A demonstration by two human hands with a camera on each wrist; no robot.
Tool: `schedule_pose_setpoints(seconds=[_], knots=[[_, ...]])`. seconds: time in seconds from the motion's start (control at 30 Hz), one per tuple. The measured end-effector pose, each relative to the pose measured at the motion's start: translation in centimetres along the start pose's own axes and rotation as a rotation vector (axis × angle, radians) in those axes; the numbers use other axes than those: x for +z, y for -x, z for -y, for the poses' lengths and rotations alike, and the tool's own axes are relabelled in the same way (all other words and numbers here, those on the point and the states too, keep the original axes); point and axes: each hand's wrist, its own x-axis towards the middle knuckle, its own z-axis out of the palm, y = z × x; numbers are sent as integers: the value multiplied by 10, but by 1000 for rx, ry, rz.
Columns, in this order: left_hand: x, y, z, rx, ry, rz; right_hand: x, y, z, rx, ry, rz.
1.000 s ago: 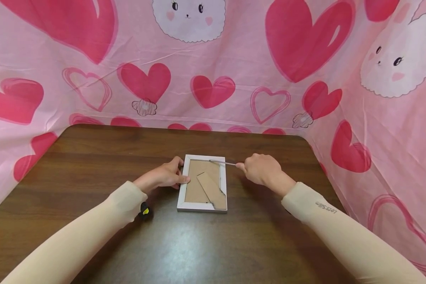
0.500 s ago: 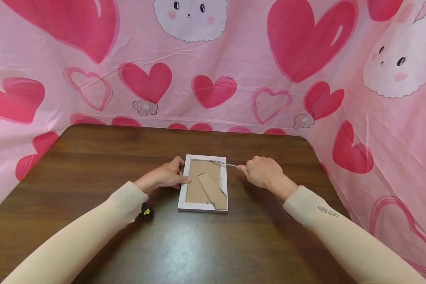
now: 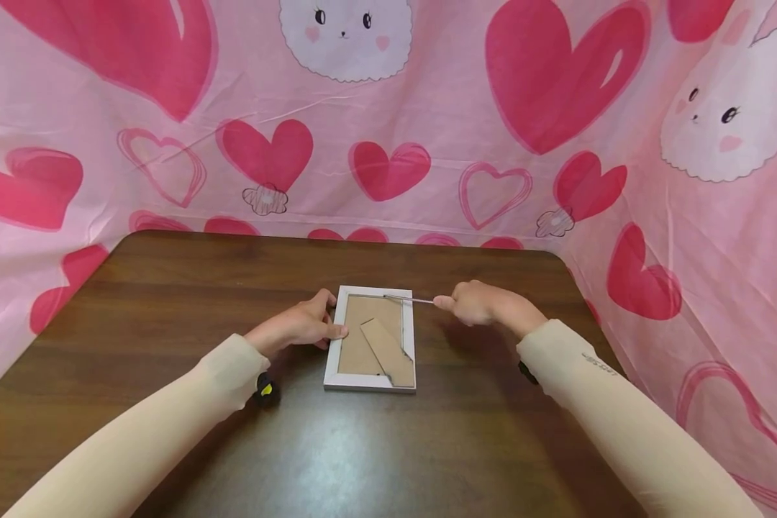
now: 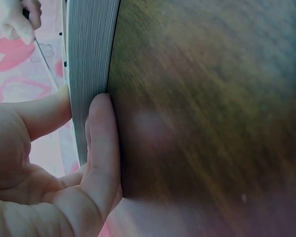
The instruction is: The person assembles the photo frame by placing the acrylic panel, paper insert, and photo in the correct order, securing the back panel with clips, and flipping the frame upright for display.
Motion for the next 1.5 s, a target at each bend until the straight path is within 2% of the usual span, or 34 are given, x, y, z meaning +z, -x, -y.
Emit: schedule_pose_setpoints(seconds=[0.17,0.37,0.67,1.5], knots=[[0,1,1,8,5,5,-18,1,7,7,35,57],[-1,-1,2,8,-3,-3,-32,1,16,38,78,81],[1,0,3,0,5,1,-42,-1,29,86,124,119],[0,-1,3,10,16,7,-61,-4,49,107,217,179]])
